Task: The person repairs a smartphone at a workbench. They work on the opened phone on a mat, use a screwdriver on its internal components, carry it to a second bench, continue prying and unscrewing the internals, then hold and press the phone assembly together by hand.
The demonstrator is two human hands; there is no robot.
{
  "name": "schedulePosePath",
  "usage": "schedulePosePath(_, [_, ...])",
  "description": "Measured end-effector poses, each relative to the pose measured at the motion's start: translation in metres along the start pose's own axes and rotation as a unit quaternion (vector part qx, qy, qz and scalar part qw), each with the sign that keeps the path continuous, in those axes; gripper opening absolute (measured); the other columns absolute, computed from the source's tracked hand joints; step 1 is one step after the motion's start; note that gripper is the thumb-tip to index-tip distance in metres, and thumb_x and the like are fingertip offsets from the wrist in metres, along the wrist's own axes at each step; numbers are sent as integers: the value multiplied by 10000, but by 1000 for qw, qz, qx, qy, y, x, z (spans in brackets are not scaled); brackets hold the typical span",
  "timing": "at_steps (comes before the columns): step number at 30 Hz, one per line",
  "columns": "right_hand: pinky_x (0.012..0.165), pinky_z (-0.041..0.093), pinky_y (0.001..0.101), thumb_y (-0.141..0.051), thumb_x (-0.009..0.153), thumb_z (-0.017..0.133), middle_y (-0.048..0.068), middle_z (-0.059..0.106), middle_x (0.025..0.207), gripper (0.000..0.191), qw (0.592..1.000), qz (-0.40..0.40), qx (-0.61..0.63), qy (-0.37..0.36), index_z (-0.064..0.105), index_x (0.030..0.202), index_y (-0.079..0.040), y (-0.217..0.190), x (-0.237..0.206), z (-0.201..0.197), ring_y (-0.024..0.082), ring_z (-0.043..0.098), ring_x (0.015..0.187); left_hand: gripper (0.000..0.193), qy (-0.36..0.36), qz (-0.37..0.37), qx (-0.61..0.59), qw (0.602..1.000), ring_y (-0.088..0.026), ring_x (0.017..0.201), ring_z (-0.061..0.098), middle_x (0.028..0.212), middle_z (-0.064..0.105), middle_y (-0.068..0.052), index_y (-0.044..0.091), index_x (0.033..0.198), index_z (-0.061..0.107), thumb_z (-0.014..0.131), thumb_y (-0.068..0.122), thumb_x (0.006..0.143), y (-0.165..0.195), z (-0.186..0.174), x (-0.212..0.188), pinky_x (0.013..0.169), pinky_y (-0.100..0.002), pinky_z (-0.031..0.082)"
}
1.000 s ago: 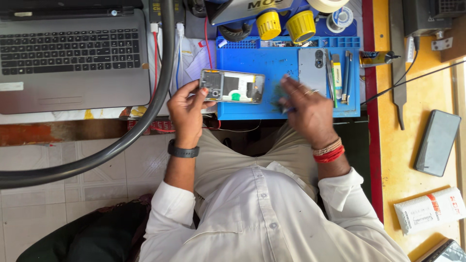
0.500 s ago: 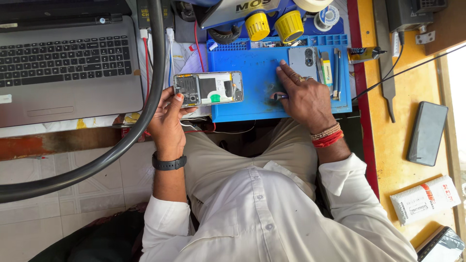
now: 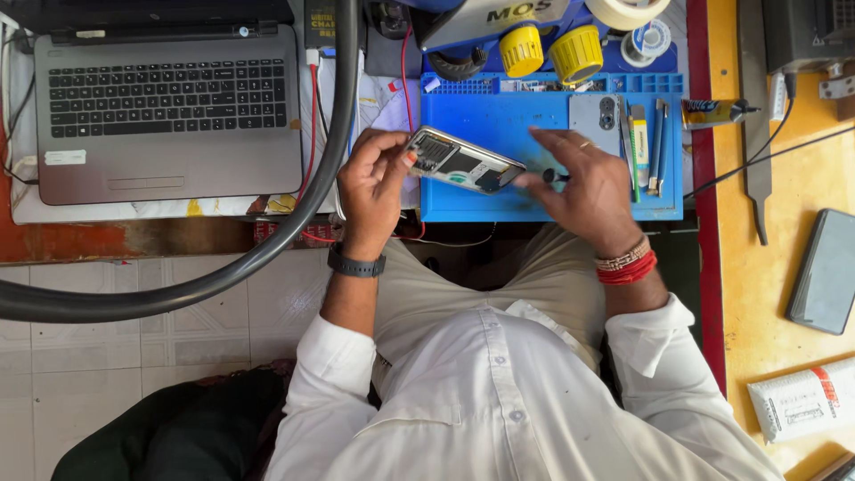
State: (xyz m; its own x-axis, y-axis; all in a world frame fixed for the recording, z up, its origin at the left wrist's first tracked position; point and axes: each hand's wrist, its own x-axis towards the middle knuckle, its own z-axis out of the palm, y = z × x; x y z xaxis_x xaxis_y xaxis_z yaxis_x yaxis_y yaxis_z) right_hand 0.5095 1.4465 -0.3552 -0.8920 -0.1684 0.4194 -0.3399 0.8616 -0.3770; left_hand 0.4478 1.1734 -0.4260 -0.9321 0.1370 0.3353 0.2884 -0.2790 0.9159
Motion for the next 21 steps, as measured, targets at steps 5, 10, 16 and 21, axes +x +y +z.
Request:
schedulePosePath(5, [655,539,386,-179,865,880,64,706,915,239,999,-20,47,-4,720,1016,-87,-13,-3,17,290,685,741,138,-30,43,-22,998,-146,1107,651,1164,605,-54,-27,1191,663,670,7,1058,-5,7,16,1010,-299,550])
schedulePosePath(10, [600,503,361,-66,860,858,51,671,855,201,994,-69,4,90,735,1019,-85,-20,-9,23,241,652,684,483,100,-49,-171,979,-237,1177,660,1297,595,-85,116,1455,470,652,33,1016,-13,39,8,1005,-376,579])
schedulePosePath(16, [584,493,354,-38,841,845,41,678,872,232,989,-89,-47,105,745,1046,-77,-30,-7,20,230,645,670,690,45,-127,-354,925,-317,1393,556,1465,563,-163,114,1624,295,657,170,1040,-24,76,-18,1120,-441,502])
schedulePosePath(21, [591,504,369,-223,789,864,100,664,902,376,993,-58,42,90,716,1090,-54,-29,-8,14,273,649,683,671,35,-132,-385,913,-336,1334,584,1384,596,-171,91,1590,348,681,263,1033,-28,72,-14,1119,-532,506])
